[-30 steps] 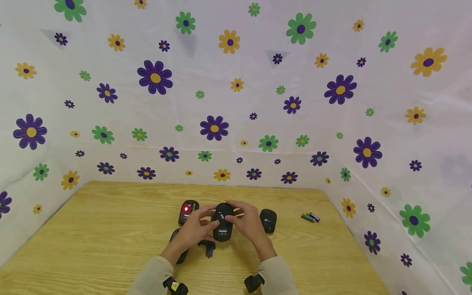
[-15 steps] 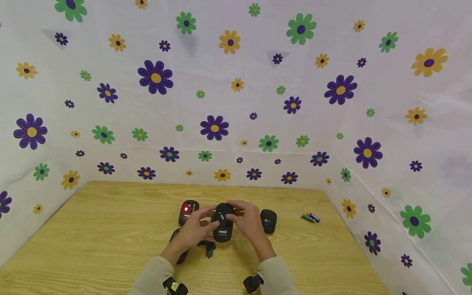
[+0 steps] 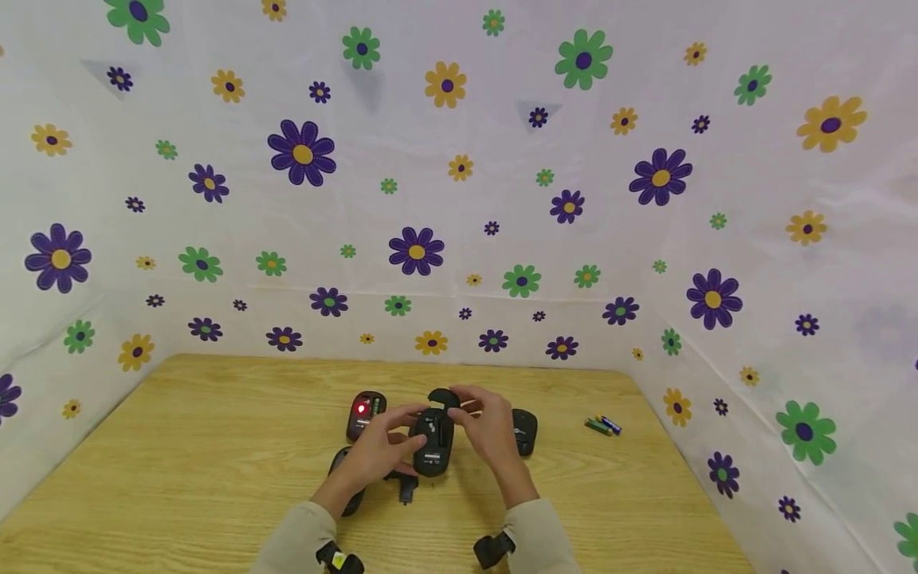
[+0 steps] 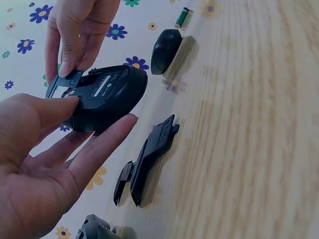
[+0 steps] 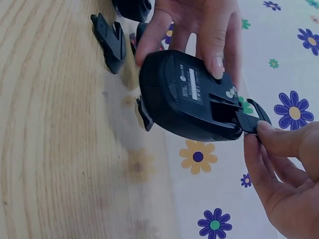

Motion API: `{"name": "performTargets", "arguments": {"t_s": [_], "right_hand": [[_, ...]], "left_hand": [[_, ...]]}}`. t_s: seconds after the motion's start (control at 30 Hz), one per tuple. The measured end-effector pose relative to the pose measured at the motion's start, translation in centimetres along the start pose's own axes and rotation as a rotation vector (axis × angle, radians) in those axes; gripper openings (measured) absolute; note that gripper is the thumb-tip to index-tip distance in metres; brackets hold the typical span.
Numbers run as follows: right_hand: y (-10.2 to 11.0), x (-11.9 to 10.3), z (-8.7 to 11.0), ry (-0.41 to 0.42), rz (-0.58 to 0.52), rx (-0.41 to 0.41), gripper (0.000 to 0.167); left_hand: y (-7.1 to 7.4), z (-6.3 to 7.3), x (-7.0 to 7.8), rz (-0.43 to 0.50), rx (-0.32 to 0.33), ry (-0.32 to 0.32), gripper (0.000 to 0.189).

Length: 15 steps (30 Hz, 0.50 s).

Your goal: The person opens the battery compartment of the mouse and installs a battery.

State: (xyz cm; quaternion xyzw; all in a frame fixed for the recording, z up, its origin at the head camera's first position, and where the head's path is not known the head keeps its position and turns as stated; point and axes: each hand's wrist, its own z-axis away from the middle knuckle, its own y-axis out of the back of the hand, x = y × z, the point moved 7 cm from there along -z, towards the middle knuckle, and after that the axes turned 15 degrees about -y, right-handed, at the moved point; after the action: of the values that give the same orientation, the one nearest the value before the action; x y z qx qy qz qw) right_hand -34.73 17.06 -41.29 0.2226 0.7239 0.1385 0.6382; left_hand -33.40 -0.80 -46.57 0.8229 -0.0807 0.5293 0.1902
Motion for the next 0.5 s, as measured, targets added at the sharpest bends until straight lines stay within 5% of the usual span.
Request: {"name": "performTargets", "arguments": {"t_s": [0.5], "right_hand": [[1.3,1.1,-0.6,-0.074,0.004,-0.012,0.034]], "left_hand": [[1.2,-0.1,0.0,0.002,0.034,-0.025,0.051]]}}
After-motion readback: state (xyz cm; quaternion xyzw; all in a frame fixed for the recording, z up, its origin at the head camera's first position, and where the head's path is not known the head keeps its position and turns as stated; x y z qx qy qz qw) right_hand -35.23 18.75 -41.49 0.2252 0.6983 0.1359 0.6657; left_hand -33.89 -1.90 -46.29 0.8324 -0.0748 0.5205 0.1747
